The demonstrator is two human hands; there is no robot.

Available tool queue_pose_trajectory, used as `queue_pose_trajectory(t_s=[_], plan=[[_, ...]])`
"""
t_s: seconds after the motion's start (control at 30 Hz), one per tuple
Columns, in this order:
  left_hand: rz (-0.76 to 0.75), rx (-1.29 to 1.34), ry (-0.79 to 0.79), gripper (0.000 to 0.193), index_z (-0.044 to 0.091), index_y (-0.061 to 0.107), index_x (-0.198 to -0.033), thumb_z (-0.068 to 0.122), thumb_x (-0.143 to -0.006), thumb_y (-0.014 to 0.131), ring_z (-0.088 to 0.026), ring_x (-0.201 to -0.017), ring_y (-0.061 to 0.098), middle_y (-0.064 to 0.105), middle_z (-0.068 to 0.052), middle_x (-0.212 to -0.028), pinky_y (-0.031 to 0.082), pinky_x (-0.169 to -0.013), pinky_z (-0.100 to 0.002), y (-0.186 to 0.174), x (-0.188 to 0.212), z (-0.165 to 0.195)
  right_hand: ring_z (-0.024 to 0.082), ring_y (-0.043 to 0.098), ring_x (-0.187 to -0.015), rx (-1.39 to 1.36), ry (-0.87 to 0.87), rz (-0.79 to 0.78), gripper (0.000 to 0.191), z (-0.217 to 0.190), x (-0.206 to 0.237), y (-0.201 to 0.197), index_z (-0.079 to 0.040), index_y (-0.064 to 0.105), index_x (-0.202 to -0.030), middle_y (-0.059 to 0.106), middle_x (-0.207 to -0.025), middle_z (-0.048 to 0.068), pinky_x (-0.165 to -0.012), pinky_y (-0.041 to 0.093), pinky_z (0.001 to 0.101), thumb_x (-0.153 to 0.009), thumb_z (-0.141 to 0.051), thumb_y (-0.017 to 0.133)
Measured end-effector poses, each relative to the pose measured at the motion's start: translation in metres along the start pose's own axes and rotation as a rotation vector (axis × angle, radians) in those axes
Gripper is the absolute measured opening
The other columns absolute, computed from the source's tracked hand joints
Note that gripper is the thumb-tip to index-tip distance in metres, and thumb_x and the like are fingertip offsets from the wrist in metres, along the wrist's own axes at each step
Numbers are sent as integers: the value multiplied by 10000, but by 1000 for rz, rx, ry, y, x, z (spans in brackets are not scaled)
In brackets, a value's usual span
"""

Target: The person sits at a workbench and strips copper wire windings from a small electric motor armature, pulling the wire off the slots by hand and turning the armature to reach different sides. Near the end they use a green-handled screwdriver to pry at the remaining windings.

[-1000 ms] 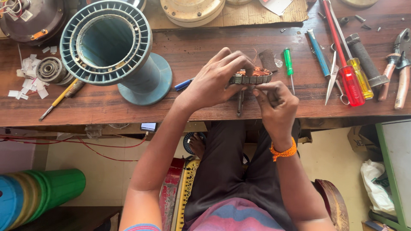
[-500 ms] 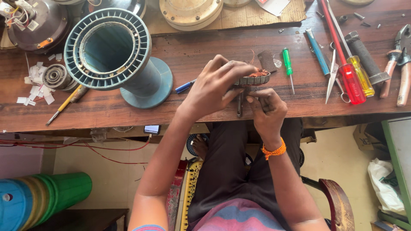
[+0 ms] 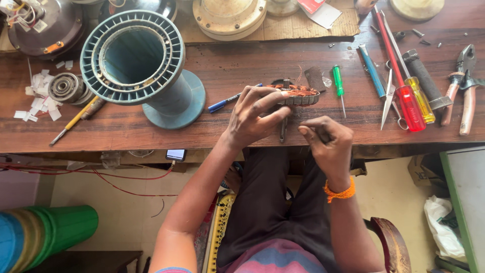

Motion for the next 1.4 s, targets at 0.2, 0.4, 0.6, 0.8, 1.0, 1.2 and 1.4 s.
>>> queue_pose_trajectory(t_s=[0.2, 0.4, 0.6, 0.8, 1.0, 1.2, 1.4], plan=[[171, 148, -167, 176, 91, 690, -989, 53, -895, 834, -247, -1182, 658, 469, -64, -1433, 574, -1006, -409, 1, 1, 8, 48, 564, -643, 118, -118, -59, 80, -33, -41, -6, -8, 716, -977, 681, -773, 38, -583, 417, 249, -980, -42, 788], [179, 88, -292, 189, 60, 645, -909, 59, -842, 822, -235, -1162, 660, 476, -102, -1450, 562, -976, -404, 3, -3, 17, 110, 579, -615, 246, -156, -133, 89, -48, -80, 11, 7, 725, -965, 675, -735, 93, -573, 431, 285, -966, -57, 787], [73, 38, -218, 251, 107, 624, -1018, 66, -847, 802, -255, -1122, 619, 523, -52, -1443, 507, -984, -404, -2, -10, 17, 80, 668, -669, 154, 28, -183, 82, -34, -93, 6, 15, 739, -1001, 733, -777, 77, -576, 503, 280, -974, -62, 749], [-15, 80, -214, 573, 156, 495, -1337, 193, -895, 858, -249, -1057, 594, 663, 42, -1333, 456, -944, -411, 0, -19, 9, 22, 637, -714, 55, 61, -119, 116, -21, -85, -11, 1, 754, -1015, 729, -828, -3, -620, 492, 228, -965, -94, 798], [-64, 313, -228, 397, 164, 572, -1257, 163, -942, 814, -193, -1096, 666, 691, 45, -1279, 477, -999, -388, -2, -21, -2, 0, 454, -605, 22, 160, -56, 123, -20, -50, -20, -13, 759, -994, 602, -699, -63, -528, 326, 213, -946, -108, 822], [-126, 285, -319, 251, 154, 651, -1080, 181, -886, 809, -248, -1013, 570, 703, 59, -1241, 487, -961, -373, -4, -27, -2, 5, 431, -613, 24, 41, 8, 76, -9, -23, -1, 9, 722, -985, 568, -672, -30, -538, 327, 219, -969, -29, 787], [-118, 356, -349, 435, 157, 652, -1220, 269, -844, 839, -261, -1037, 558, 680, -8, -1240, 479, -969, -380, -14, -36, 6, -10, 502, -715, -147, -77, 80, 69, 25, -12, 19, 14, 661, -1019, 644, -825, -42, -602, 388, 222, -1001, 48, 718]])
Point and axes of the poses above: each hand's wrist, its own x-axis away from the middle knuckle, its own y-axis out of the palm, z = x × y, the point moved 3 cm from there along -x, towards the middle knuckle
